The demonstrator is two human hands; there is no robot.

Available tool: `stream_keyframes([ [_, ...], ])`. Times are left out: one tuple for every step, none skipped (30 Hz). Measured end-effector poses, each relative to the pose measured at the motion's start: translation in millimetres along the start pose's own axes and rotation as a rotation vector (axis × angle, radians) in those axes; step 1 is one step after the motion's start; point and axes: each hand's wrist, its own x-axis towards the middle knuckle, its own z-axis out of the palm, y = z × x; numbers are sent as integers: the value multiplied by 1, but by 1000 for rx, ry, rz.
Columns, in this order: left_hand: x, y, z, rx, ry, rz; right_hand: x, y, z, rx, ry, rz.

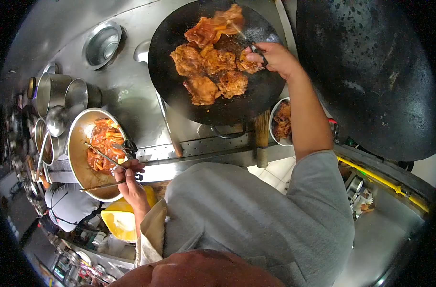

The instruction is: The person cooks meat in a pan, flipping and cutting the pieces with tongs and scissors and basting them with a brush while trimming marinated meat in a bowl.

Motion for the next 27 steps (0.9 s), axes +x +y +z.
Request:
stream_keyframes([
  [0,1,0,-4,8,3,-2,-6,8,-61,-16,-3],
  [-1,1,-1,-8,15,3,-1,-7,16,-60,-18,-4],
  [-2,2,-1,-5,16,3,0,-7,24,-157,-30,61],
  [-2,2,-1,1,14,0,1,-4,29,-255,-42,124],
  [-3,2,-2,6,12,-2,16,29,33,-261,-107,35],
  [-3,0,-3,5,-1,16,4,14,45,-278,-136,102],
  [-4,-1,-4,7,4,17,-8,0,57,-296,-165,170],
  [-6,-2,-4,-10,7,18,2,28,57,-300,-215,146],
  [-7,-2,-4,-26,9,18,0,28,55,-299,-219,144],
  [-8,-2,-5,-25,20,11,-4,25,54,-578,-179,63],
  [-9,-2,-6,-22,20,10,-9,22,51,-854,-134,-20],
  [-10,-1,-6,-18,26,10,-11,17,43,-832,-127,52],
  [-10,-1,-7,-15,31,11,-15,6,39,-830,-126,51],
  [-10,0,-6,-15,29,12,-20,-9,34,-902,-64,53],
  [-10,1,-6,-5,27,5,-25,-20,29,-972,0,56],
  [-10,2,-5,5,24,-2,-26,-26,26,-1031,-8,9],
  [-10,1,-4,7,20,2,-23,-24,23,-1027,-4,8],
  [-10,0,-3,-8,11,18,-19,-18,19,-1212,46,-159],
  [-10,0,-2,-21,3,34,-16,-17,18,-1393,99,-333],
  [-10,3,1,-22,8,28,-12,-19,18,-1389,101,-338],
  [-9,4,1,-19,9,32,-9,-22,20,-1429,191,-284],
  [-10,4,1,-35,15,31,-7,-23,20,-1468,280,-227],
  [-10,4,1,-50,19,28,-3,-20,18,-1465,280,-227],
  [-10,4,1,-48,16,29,2,-13,15,-1463,376,-191],
  [-10,4,1,-42,11,27,6,-6,14,-1458,472,-152],
  [-9,4,1,-36,6,25,10,0,13,-1455,476,-146],
  [-9,4,1,-36,0,27,13,3,15,-1442,479,-54],
])
